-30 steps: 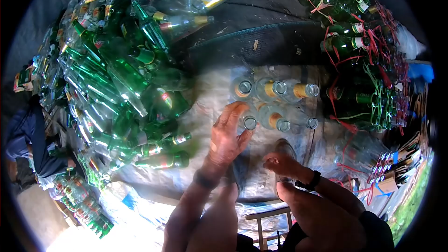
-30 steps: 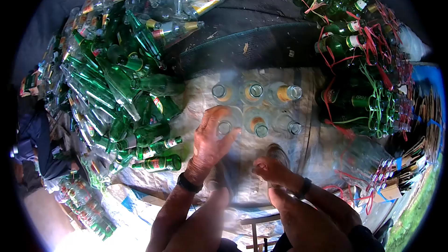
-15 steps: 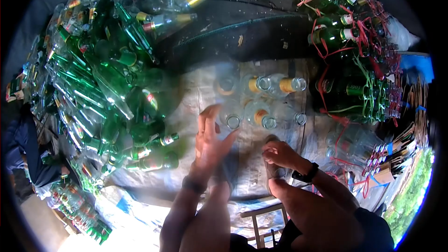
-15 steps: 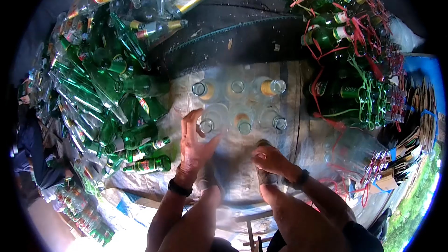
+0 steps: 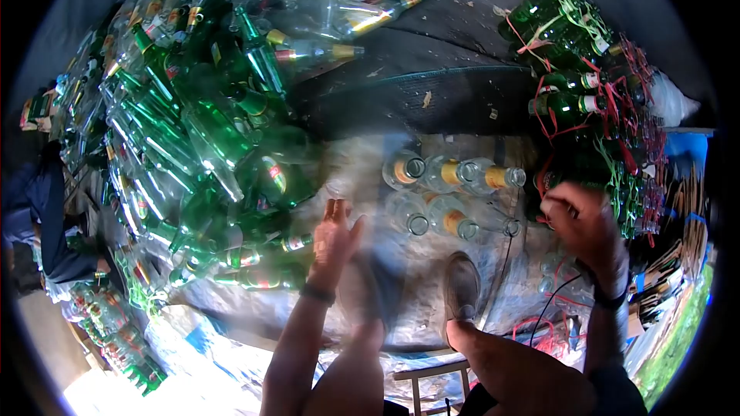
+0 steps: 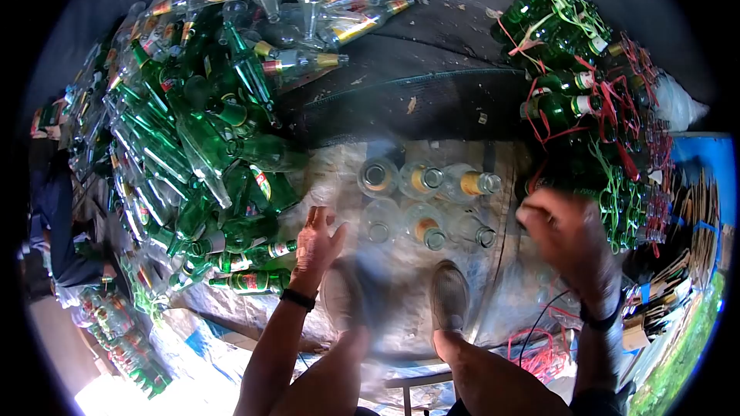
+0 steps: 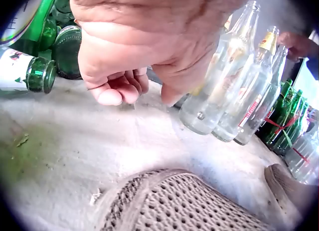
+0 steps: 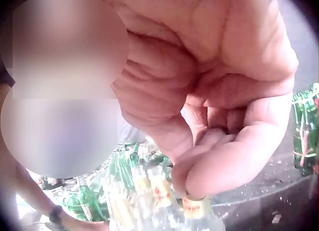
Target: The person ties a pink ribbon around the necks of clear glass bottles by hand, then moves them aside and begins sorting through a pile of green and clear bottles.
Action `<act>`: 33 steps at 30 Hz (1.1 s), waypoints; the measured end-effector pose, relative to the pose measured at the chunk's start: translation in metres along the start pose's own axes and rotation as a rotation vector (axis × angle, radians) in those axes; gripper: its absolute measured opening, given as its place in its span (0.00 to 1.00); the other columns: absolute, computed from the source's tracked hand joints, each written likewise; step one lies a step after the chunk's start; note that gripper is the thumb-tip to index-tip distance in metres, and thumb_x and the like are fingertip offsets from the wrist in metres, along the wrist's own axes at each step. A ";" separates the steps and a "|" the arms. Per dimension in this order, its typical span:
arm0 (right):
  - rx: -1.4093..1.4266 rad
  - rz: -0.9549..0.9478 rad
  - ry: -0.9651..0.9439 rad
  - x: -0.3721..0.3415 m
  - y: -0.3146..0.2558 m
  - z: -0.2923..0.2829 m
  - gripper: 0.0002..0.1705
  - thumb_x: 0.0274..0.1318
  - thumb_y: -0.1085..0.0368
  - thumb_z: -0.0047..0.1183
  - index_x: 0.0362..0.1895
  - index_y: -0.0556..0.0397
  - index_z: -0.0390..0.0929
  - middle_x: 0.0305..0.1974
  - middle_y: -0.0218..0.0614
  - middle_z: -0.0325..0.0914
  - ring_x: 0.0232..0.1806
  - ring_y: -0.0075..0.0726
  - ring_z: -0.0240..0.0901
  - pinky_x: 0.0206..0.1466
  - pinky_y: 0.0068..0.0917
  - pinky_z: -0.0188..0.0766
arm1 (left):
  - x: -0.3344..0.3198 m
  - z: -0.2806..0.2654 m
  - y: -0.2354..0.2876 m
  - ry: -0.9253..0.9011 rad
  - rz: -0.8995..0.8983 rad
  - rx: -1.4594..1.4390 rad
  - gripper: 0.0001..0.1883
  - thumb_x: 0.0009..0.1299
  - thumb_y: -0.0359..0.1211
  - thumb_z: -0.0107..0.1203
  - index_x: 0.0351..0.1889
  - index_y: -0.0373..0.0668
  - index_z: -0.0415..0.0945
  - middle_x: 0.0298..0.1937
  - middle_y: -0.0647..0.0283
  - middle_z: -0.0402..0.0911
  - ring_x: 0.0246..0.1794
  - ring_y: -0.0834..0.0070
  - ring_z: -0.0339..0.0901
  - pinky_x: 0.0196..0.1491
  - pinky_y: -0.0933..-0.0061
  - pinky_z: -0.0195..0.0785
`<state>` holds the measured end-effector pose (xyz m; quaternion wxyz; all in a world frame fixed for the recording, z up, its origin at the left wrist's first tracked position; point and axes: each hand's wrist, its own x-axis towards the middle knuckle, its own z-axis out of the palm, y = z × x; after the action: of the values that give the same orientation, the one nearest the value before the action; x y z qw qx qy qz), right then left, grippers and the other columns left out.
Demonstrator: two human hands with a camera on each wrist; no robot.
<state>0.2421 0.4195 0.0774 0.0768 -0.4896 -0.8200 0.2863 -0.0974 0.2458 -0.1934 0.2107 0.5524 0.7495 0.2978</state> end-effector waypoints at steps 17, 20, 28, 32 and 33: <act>0.180 -0.290 -0.336 0.341 -0.102 0.076 0.24 0.63 0.58 0.61 0.54 0.64 0.77 0.34 0.42 0.81 0.30 0.32 0.80 0.31 0.35 0.82 | 0.004 0.012 -0.011 -0.392 -0.304 0.141 0.40 0.68 0.44 0.63 0.76 0.42 0.58 0.74 0.41 0.63 0.71 0.44 0.68 0.67 0.48 0.69; 0.210 -0.156 -0.373 0.379 -0.113 0.107 0.27 0.66 0.55 0.61 0.57 0.66 0.75 0.45 0.46 0.81 0.37 0.36 0.80 0.35 0.34 0.84 | 0.010 0.001 0.000 -0.443 -0.374 0.068 0.41 0.68 0.43 0.64 0.76 0.42 0.58 0.75 0.42 0.63 0.70 0.45 0.68 0.67 0.49 0.68; 0.465 0.187 -0.257 0.431 -0.097 0.200 0.33 0.59 0.51 0.68 0.48 0.72 0.71 0.39 0.52 0.80 0.32 0.47 0.84 0.32 0.44 0.88 | -0.010 0.026 -0.014 -0.193 -0.233 0.092 0.34 0.68 0.41 0.62 0.70 0.42 0.62 0.64 0.44 0.68 0.63 0.43 0.72 0.59 0.45 0.70; 0.355 0.251 -0.076 0.439 -0.096 0.216 0.31 0.60 0.50 0.66 0.44 0.72 0.77 0.38 0.54 0.85 0.28 0.47 0.87 0.27 0.36 0.87 | -0.015 0.028 -0.013 -0.098 -0.167 0.144 0.35 0.68 0.41 0.62 0.70 0.40 0.62 0.62 0.42 0.69 0.62 0.43 0.72 0.59 0.45 0.71; 0.337 0.245 -0.064 0.441 -0.094 0.220 0.32 0.60 0.49 0.66 0.45 0.72 0.77 0.39 0.53 0.85 0.28 0.47 0.87 0.27 0.36 0.87 | -0.015 0.028 -0.013 -0.099 -0.170 0.142 0.35 0.68 0.41 0.62 0.70 0.40 0.62 0.62 0.42 0.69 0.62 0.43 0.72 0.59 0.45 0.71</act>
<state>-0.1428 0.6723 -0.1207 0.0964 -0.5567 -0.6967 0.4420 -0.0841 0.2349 -0.2233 0.2323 0.5146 0.8015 0.1972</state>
